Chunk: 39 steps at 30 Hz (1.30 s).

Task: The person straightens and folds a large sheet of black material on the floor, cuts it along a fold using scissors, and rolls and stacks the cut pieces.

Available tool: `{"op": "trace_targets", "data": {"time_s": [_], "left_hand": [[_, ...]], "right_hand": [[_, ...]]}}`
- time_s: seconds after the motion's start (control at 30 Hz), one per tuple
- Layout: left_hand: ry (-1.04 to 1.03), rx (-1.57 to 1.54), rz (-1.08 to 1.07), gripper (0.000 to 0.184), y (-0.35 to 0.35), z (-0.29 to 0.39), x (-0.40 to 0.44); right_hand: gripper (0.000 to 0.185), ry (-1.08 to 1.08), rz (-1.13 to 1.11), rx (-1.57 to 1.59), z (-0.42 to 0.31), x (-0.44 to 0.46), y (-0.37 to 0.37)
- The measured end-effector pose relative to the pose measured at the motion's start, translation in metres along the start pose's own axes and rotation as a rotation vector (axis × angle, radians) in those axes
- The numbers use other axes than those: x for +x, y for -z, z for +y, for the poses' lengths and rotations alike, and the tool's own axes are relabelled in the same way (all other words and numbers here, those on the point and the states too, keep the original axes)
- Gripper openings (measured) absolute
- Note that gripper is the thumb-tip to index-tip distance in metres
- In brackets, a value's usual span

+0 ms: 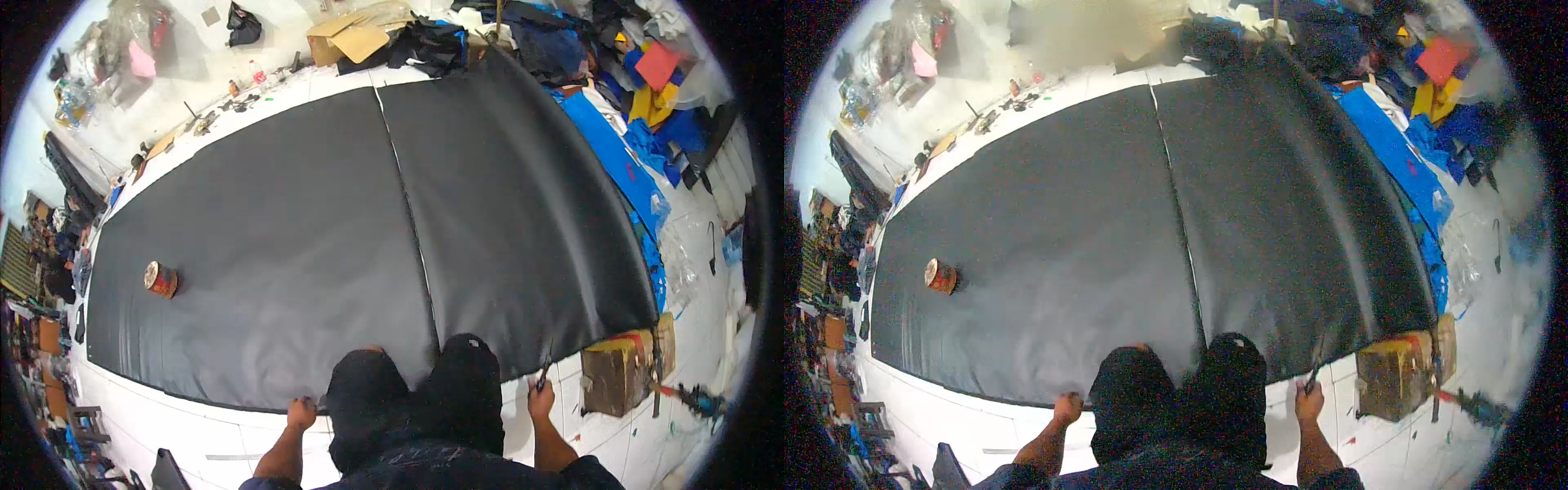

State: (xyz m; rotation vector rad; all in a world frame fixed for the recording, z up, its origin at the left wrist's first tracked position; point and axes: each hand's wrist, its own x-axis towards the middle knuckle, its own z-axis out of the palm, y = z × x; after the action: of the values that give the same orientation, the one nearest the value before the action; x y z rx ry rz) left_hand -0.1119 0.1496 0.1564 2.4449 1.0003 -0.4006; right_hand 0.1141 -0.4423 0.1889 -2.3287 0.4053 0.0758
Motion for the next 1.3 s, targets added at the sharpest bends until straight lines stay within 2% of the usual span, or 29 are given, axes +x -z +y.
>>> {"op": "trace_targets", "data": {"time_s": [0.03,0.07,0.17,0.2,0.23,0.3,0.37,0.4,0.5,0.53,0.57,0.6,0.63,0.67,0.7,0.73,0.77,0.87,0.93,1.0,1.1,1.3], "left_hand": [[0.030,0.051,-0.116,0.040,-0.008,-0.024,-0.006],[0.060,0.103,-0.235,0.044,-0.014,-0.043,-0.016],[0.157,0.038,-0.274,0.047,-0.024,-0.062,-0.043],[0.086,0.054,-0.200,0.047,-0.023,-0.055,-0.057],[0.039,0.000,-0.159,0.047,-0.023,-0.047,-0.071],[-0.115,-0.033,-0.034,0.046,-0.030,-0.037,-0.088],[-0.114,-0.116,-0.014,0.045,-0.032,-0.025,-0.100],[-0.174,-0.070,-0.038,0.047,-0.033,-0.027,-0.097],[-0.221,0.018,-0.083,0.054,-0.026,-0.039,-0.069],[-0.331,0.005,0.014,0.054,-0.039,-0.068,-0.041],[-0.274,0.021,-0.019,0.054,-0.013,-0.050,-0.043],[-0.109,-0.036,-0.063,0.052,0.005,-0.043,-0.035],[-0.176,0.111,-0.049,0.053,0.029,-0.032,-0.029],[-0.225,0.145,0.061,0.052,0.032,-0.041,-0.013],[-0.177,0.151,0.012,0.051,0.045,-0.037,-0.006],[-0.241,0.200,0.028,0.053,0.042,-0.045,0.014],[-0.223,0.260,-0.026,0.053,0.050,-0.025,0.011],[-0.322,0.194,-0.054,0.054,0.021,0.011,0.004],[-0.120,-0.216,-0.154,0.057,-0.021,0.025,0.006],[0.029,-0.443,-0.203,0.056,-0.052,0.055,-0.007],[0.033,-0.398,-0.251,0.055,-0.073,0.093,-0.027],[-0.105,-0.008,-0.312,0.053,-0.060,0.140,-0.045]], "right_hand": [[0.038,-0.141,-0.032,-0.110,0.020,-0.035,0.013],[0.037,-0.117,0.043,-0.157,0.060,-0.066,0.013],[0.034,-0.075,0.211,-0.174,0.171,-0.137,-0.008],[0.035,-0.146,0.228,-0.229,0.177,-0.149,-0.014],[0.033,-0.385,0.190,-0.125,0.185,-0.157,-0.018],[0.035,-0.357,0.276,-0.212,0.232,-0.160,-0.039],[0.035,-0.415,0.279,-0.151,0.236,-0.154,-0.048],[0.036,-0.488,0.286,-0.095,0.243,-0.159,-0.051],[0.034,-0.510,0.318,-0.129,0.263,-0.159,-0.067],[0.030,-0.490,0.327,-0.226,0.240,-0.169,-0.059],[0.030,-0.501,0.322,-0.217,0.237,-0.170,-0.072],[0.030,-0.435,0.410,-0.433,0.259,-0.168,-0.094],[0.033,-0.330,0.309,-0.415,0.270,-0.172,-0.085],[0.036,-0.226,0.207,-0.386,0.278,-0.176,-0.074],[0.037,-0.249,0.091,-0.291,0.266,-0.180,-0.069],[0.038,-0.245,0.177,-0.243,0.256,-0.183,-0.062],[0.032,-0.125,0.222,-0.193,0.284,-0.183,-0.081],[0.034,-0.221,0.121,-0.202,0.231,-0.185,-0.053],[0.035,-0.221,0.072,-0.222,0.209,-0.182,-0.037],[0.036,-0.206,0.007,-0.265,0.185,-0.175,-0.022],[0.039,-0.158,-0.110,-0.341,0.143,-0.157,-0.006],[0.045,-0.003,-0.387,-0.528,0.065,-0.096,-0.009]]}}
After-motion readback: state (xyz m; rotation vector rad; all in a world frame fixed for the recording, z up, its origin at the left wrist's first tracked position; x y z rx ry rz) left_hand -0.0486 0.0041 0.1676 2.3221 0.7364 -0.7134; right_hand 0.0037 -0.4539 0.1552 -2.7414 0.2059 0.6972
